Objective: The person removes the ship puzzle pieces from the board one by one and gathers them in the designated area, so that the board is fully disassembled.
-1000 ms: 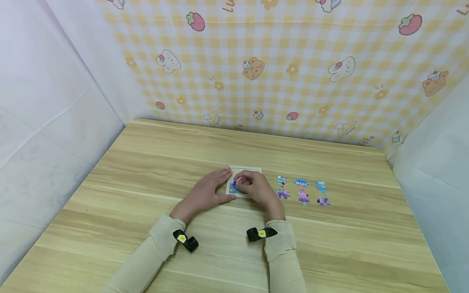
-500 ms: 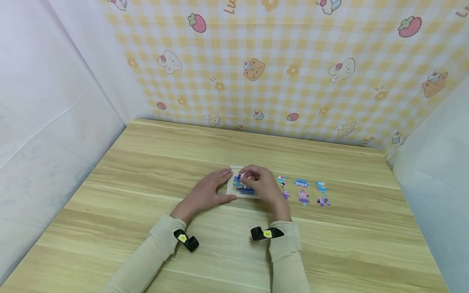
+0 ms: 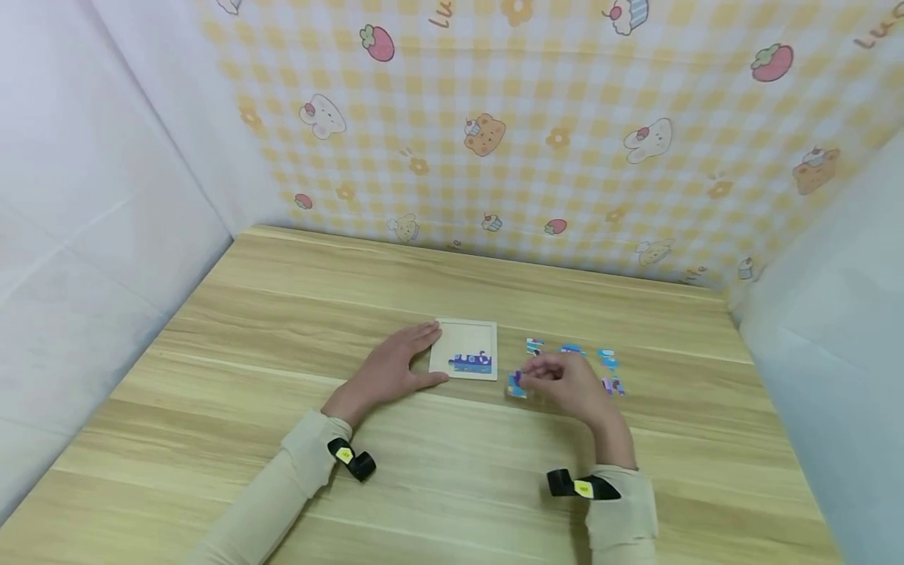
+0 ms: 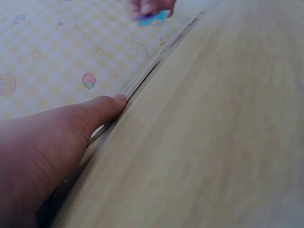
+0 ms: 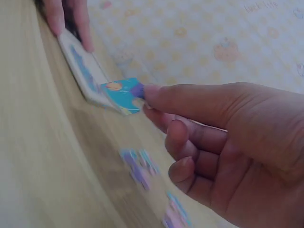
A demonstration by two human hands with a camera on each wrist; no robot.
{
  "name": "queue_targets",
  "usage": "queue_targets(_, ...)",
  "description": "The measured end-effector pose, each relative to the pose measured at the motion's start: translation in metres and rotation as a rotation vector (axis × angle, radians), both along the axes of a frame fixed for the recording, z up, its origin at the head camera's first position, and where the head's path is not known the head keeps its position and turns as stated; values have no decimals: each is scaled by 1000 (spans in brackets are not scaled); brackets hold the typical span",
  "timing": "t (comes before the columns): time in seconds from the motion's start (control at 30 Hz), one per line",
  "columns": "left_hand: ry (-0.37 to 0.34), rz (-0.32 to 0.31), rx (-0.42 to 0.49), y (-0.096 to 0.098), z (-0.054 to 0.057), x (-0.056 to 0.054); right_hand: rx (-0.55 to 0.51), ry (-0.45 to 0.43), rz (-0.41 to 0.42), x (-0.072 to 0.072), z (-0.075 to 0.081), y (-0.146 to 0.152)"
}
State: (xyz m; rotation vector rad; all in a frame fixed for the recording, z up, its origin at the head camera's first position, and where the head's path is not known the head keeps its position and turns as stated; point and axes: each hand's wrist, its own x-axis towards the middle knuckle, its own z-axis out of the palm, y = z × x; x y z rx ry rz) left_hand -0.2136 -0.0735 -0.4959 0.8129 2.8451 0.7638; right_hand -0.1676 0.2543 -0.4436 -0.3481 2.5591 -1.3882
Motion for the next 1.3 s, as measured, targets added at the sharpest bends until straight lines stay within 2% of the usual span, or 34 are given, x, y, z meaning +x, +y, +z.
queue_targets(0.17,5,-1,-4,0,3,0,48,-26,15,12,-4,27)
queue_targets(0.3,8,4,18,0,3,2,47,-37,43,16,-10,35)
queue_targets(0.53,1,4,42,-2,0,5,112,-3,37,13,-16,28)
queue_targets(0.8,-4,2,16,-1,0,1,168,-27,-13,11,-17,24)
queue_targets(1.3,6,-1,20,-1,1,2,170,-14,-10,13,-17,26)
